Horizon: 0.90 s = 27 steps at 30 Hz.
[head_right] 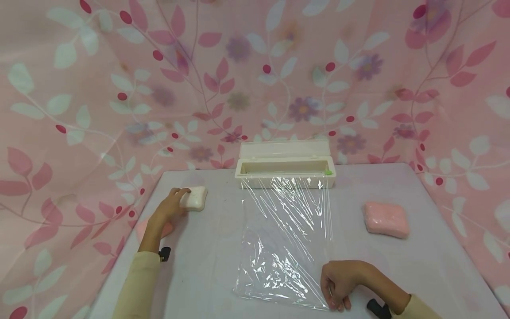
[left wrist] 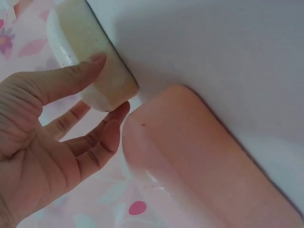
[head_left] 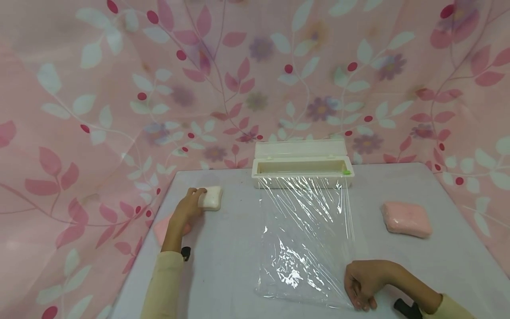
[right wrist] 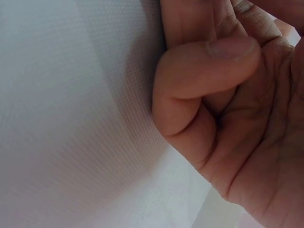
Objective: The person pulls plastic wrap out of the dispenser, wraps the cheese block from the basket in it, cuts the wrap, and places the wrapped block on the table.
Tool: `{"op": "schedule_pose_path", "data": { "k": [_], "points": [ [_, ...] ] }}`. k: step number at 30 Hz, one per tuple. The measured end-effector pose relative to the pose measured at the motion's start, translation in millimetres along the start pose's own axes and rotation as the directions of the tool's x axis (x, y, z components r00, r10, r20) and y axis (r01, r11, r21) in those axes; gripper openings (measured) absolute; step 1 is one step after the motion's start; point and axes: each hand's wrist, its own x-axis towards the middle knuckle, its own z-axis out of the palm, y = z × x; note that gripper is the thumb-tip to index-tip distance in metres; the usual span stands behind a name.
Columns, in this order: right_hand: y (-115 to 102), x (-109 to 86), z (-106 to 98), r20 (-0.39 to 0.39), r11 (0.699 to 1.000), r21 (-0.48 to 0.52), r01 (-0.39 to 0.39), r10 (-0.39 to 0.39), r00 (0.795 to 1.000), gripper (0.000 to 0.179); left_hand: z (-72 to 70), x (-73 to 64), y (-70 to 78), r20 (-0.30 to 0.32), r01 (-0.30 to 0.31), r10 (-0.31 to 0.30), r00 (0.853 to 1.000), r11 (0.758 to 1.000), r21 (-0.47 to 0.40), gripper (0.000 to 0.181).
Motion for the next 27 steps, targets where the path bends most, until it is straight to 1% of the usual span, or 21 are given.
{"op": "schedule_pose_path", "data": {
  "k": [5,7,11,13,15,19,23,27],
  "points": [
    [2,0.4,1,0.003,1.0,0.014,0.02,-0.02,1.0,0.011,2.3,3.5,-3.0,-0.035,0.002,0.0,0.999,0.999,0.041,0.061],
    [2,0.6,1,0.003,0.999,0.016,0.029,-0.029,1.0,0.011,2.1,4.3,-3.0,-0.033,0.01,-0.009,0.999,0.999,0.047,0.06],
    [4,1.1,1,0.004,0.999,0.021,0.036,-0.036,0.999,0.011,0.6,2.8,-1.3,-0.017,0.049,-0.048,0.999,0.998,0.042,0.059],
    [4,1.2,1,0.009,0.999,0.024,0.038,-0.039,0.999,0.009,-0.8,-0.2,1.1,-0.012,0.063,-0.063,0.998,0.997,0.036,0.059],
    [5,1.2,1,0.013,0.999,0.026,0.041,-0.042,0.999,0.008,-2.5,-4.5,4.3,-0.008,0.065,-0.064,0.998,0.998,0.029,0.058],
    [6,1.1,0,0.016,0.998,0.025,0.049,-0.049,0.999,0.008,-7.4,-16.3,15.1,-0.007,0.041,-0.041,0.999,0.999,0.005,0.058],
    [6,1.0,0,0.013,0.999,0.024,0.049,-0.049,0.999,0.008,-12.2,-29.5,30.6,0.01,-0.001,0.001,1.0,1.0,-0.03,0.058],
    [5,1.2,1,0.011,0.999,0.02,0.05,-0.05,0.999,0.008,-15.1,-40.8,46.8,0.022,-0.045,0.046,0.999,0.999,-0.03,0.058]
  ]
}}
